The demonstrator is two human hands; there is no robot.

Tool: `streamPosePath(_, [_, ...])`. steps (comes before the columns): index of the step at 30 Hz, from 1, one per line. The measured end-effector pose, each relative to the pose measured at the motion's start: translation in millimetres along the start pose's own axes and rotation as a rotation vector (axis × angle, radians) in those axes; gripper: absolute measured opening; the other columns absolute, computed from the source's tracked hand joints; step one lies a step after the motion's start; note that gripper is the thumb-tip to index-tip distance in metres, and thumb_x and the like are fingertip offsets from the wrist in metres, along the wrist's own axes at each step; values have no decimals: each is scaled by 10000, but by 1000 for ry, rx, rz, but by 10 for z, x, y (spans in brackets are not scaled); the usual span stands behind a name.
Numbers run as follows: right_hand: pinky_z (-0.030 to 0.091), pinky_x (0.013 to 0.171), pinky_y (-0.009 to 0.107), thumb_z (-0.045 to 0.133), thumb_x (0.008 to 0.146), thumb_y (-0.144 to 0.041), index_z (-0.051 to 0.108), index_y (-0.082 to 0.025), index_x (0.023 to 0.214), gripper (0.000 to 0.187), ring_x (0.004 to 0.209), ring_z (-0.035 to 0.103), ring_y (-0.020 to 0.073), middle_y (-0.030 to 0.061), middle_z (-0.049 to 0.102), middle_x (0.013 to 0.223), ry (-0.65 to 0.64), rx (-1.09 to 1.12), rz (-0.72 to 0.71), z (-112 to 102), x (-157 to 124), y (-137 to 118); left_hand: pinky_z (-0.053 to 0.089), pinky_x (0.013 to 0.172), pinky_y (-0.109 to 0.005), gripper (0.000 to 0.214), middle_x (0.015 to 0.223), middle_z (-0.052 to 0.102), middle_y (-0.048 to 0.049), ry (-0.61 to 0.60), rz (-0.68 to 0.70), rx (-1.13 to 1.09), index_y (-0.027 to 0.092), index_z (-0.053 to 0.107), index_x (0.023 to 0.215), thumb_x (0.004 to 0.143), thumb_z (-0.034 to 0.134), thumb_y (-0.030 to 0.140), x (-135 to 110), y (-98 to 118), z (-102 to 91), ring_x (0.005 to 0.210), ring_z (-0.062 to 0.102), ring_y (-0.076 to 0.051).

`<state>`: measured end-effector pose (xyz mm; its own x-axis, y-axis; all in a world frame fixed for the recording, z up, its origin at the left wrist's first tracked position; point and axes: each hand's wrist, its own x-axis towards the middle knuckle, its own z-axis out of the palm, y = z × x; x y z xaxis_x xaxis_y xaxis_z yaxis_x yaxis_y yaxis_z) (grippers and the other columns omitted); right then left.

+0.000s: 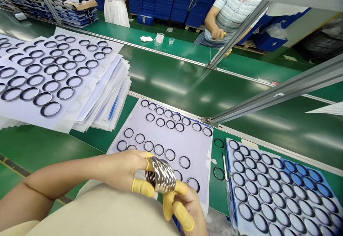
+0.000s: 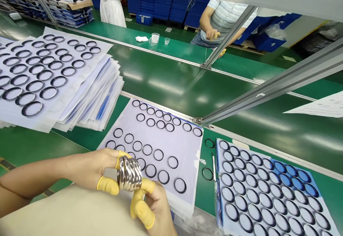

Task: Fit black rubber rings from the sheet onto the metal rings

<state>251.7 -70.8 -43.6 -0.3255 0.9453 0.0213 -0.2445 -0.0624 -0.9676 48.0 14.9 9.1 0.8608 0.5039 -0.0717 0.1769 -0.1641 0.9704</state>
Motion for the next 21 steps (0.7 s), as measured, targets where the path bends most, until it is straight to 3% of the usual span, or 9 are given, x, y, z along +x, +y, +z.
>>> streamPosePath(5, [466,538,249,636,763,-621,683,-210,763,414,469,512,120,-7,612,528,-209,116,154,40,87,14,400,984,-298,338,1263,577,-106,-77,41,303,199,629,1153,873,606,388,-29,33,-79,1134,548,-238])
streamPosePath(10, [548,631,295,667,784,-540,731,-231,826,319,571,628,155,14,694,643,-193,134,119,101,126,32,392,969,-298,362,1266,573,-120,-147,98,419,184,604,1168,886,582,409,3,58,-87,1148,540,-248])
streamPosePath(12, [558,626,298,673,790,-515,738,-242,827,283,625,658,168,21,715,704,-160,115,106,127,131,11,423,894,-294,362,1208,607,-115,-144,95,471,190,617,1131,868,598,437,3,63,-97,1058,585,-245])
streamPosePath(14, [561,622,292,677,795,-494,741,-244,807,258,647,668,172,23,719,718,-121,71,74,144,138,-11,446,708,-266,307,981,680,-82,-164,58,500,193,651,999,849,612,458,-4,65,-127,805,626,-200])
streamPosePath(17, [551,602,272,651,818,-491,729,-227,748,284,608,653,162,18,704,665,-111,-34,13,154,150,-31,366,478,-223,288,637,639,-6,-301,-33,344,195,625,831,809,651,481,-9,60,-200,507,525,-128])
streamPosePath(21, [552,617,276,619,828,-525,692,-214,663,359,599,629,162,7,664,613,-93,-193,-49,165,162,-50,425,406,-192,358,563,627,32,-595,-238,-260,201,573,922,766,686,504,23,14,-220,418,528,-118])
